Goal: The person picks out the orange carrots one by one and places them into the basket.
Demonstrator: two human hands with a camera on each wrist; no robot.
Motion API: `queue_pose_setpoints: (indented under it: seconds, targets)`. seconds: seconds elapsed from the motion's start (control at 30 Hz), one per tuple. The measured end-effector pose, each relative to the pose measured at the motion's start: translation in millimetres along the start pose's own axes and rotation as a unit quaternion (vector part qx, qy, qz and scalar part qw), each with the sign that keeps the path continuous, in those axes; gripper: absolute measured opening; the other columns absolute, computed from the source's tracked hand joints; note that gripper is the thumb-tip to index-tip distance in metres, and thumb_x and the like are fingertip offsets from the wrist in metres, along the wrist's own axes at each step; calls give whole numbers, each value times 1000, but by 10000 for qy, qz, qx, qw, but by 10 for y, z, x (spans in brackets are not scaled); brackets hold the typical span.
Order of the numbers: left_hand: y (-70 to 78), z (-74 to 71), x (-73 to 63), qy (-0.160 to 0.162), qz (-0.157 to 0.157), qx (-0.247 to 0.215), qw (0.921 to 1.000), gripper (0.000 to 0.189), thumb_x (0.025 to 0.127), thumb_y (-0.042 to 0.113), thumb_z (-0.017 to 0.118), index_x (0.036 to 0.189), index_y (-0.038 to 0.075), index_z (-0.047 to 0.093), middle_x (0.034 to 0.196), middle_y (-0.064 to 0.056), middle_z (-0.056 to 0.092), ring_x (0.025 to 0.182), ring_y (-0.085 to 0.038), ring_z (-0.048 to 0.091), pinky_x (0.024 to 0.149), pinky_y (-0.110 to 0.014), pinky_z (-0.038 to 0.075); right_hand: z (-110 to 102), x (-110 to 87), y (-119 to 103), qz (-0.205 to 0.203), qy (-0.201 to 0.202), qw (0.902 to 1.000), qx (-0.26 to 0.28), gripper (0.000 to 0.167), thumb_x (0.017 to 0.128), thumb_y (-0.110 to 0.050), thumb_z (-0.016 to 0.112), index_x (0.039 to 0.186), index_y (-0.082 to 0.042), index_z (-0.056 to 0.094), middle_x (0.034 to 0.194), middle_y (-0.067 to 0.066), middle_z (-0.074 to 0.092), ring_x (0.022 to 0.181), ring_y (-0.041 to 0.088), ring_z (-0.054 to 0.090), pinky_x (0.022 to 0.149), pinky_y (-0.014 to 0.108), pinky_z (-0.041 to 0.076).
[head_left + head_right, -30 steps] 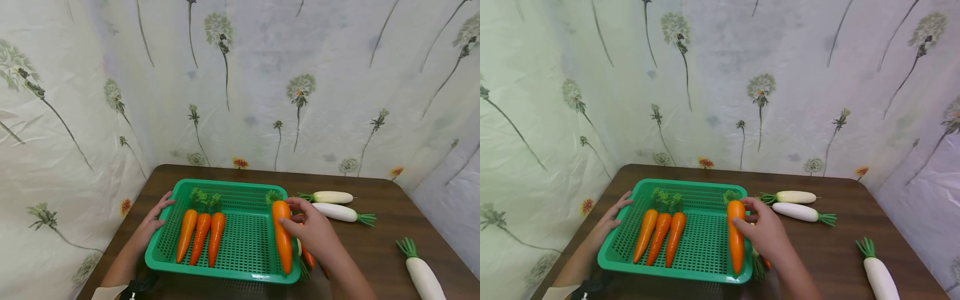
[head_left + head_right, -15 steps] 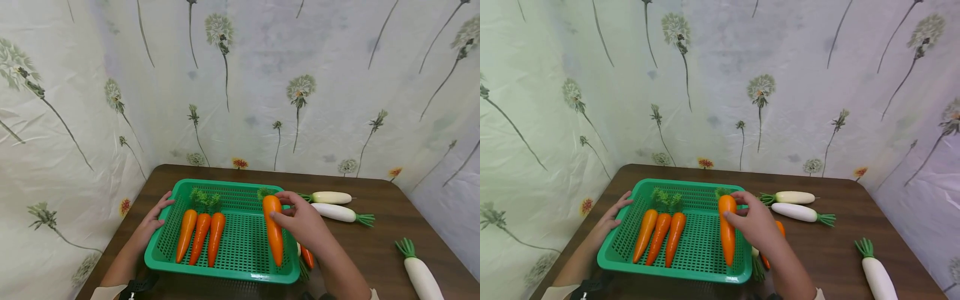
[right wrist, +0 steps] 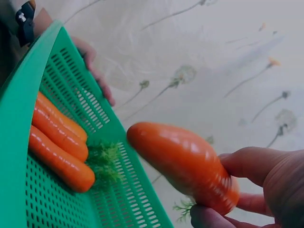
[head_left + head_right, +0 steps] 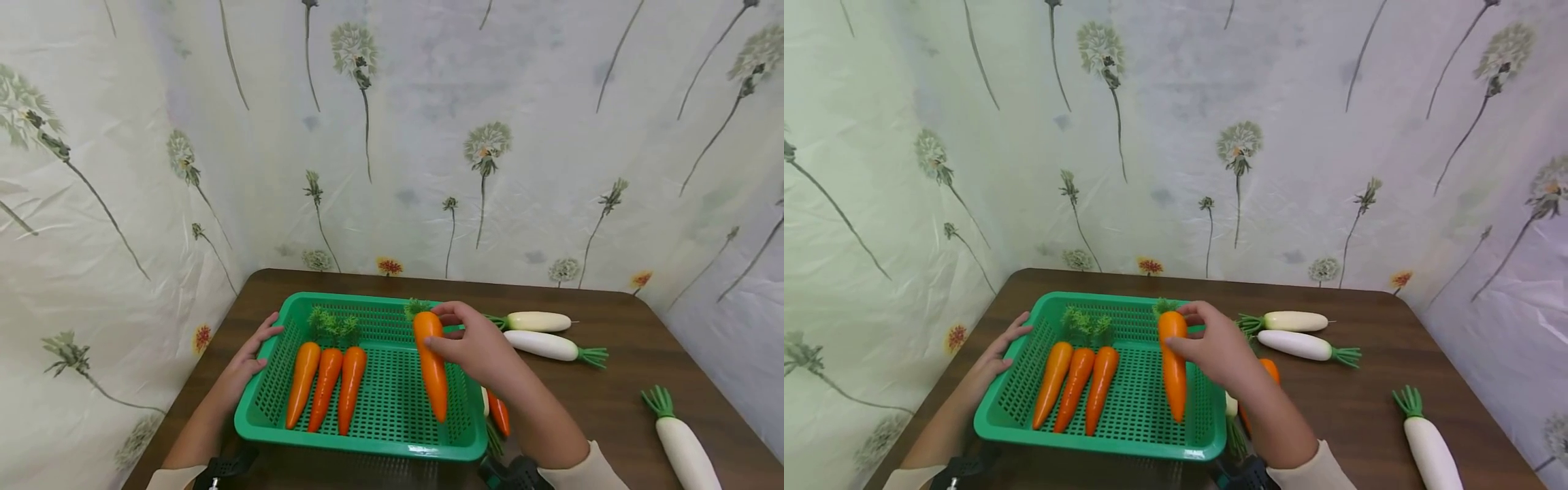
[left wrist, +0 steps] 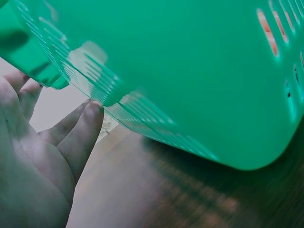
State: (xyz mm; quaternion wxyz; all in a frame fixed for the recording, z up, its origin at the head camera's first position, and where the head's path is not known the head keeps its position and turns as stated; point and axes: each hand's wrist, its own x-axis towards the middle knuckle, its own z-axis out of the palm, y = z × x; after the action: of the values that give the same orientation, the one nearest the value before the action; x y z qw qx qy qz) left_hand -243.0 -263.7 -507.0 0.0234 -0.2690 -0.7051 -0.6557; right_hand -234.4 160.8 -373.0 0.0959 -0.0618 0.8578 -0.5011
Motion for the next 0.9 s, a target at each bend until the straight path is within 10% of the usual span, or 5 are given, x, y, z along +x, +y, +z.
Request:
queue_pose_setpoints:
  seconds: [0.9]
  targets:
    - [6,-7,-2,-23,-7,-5,10000,51,101,-5,31,151,-11,36,176,1,14,149,12,19,110,-10,29,251,318,-196,-1,-363,9993,68,50,94,-23,79,138,-12,57,138,17,58,93,23,72,80,38,61]
